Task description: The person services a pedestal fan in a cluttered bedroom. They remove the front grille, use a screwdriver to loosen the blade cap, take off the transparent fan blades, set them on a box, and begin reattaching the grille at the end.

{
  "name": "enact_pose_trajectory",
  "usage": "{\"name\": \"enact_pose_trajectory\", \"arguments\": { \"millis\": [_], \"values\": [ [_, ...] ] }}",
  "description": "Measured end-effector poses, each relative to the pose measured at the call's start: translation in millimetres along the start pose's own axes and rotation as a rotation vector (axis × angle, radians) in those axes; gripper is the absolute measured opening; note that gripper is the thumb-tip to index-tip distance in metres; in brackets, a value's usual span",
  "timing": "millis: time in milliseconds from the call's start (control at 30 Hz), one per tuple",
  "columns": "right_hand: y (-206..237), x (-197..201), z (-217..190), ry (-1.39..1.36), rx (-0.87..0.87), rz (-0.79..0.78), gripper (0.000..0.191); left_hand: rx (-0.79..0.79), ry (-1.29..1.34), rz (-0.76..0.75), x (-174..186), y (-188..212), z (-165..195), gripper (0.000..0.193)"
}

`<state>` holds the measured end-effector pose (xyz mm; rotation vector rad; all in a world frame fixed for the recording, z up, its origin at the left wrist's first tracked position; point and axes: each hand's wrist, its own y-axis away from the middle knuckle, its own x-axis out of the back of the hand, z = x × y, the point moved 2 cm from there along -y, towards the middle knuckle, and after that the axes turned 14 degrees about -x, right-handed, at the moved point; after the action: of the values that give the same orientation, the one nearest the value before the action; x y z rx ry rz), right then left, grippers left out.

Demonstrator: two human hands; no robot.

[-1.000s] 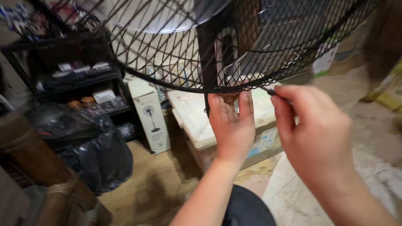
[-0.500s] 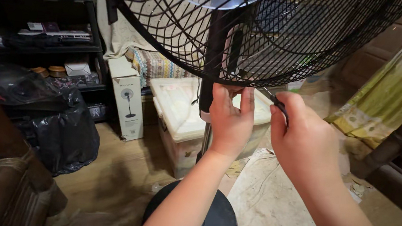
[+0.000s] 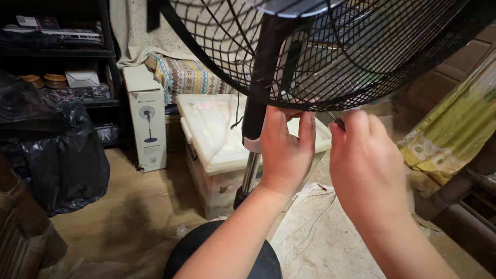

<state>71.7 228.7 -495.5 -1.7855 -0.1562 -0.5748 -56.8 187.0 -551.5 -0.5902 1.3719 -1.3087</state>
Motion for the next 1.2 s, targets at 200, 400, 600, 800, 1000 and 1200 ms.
{"name": "enact_pose_trajectory", "arguments": {
  "millis": [200, 400, 600, 800, 1000, 1200],
  "values": [
    [0, -1, 4, -0.096, 0.059, 0.038, 0.015, 0.028, 0.026, 0.018, -2, 1, 4, 0.032],
    [3, 3, 1, -0.087, 0.124, 0.073, 0.017, 0.03, 0.041, 0.013, -3, 0, 4, 0.034],
    [1, 3, -1, -0.099, 0.087, 0.084, 0.023, 0.015, 0.058, 0.029, -3, 0, 5, 0.034],
    [5, -1, -1, 0.007, -0.078, 0.001, 0.017, 0.055, 0.065, 0.024, -5, 2, 7, 0.033],
    [-2, -4, 3, 0.051, -0.085, -0.009, 0.008, 0.007, 0.037, 0.033, -6, 1, 7, 0.032],
    [5, -4, 2, -0.172, -0.037, 0.071, 0.016, 0.114, 0.226, 0.078, -13, 8, 2, 0.032]
  ]
}}
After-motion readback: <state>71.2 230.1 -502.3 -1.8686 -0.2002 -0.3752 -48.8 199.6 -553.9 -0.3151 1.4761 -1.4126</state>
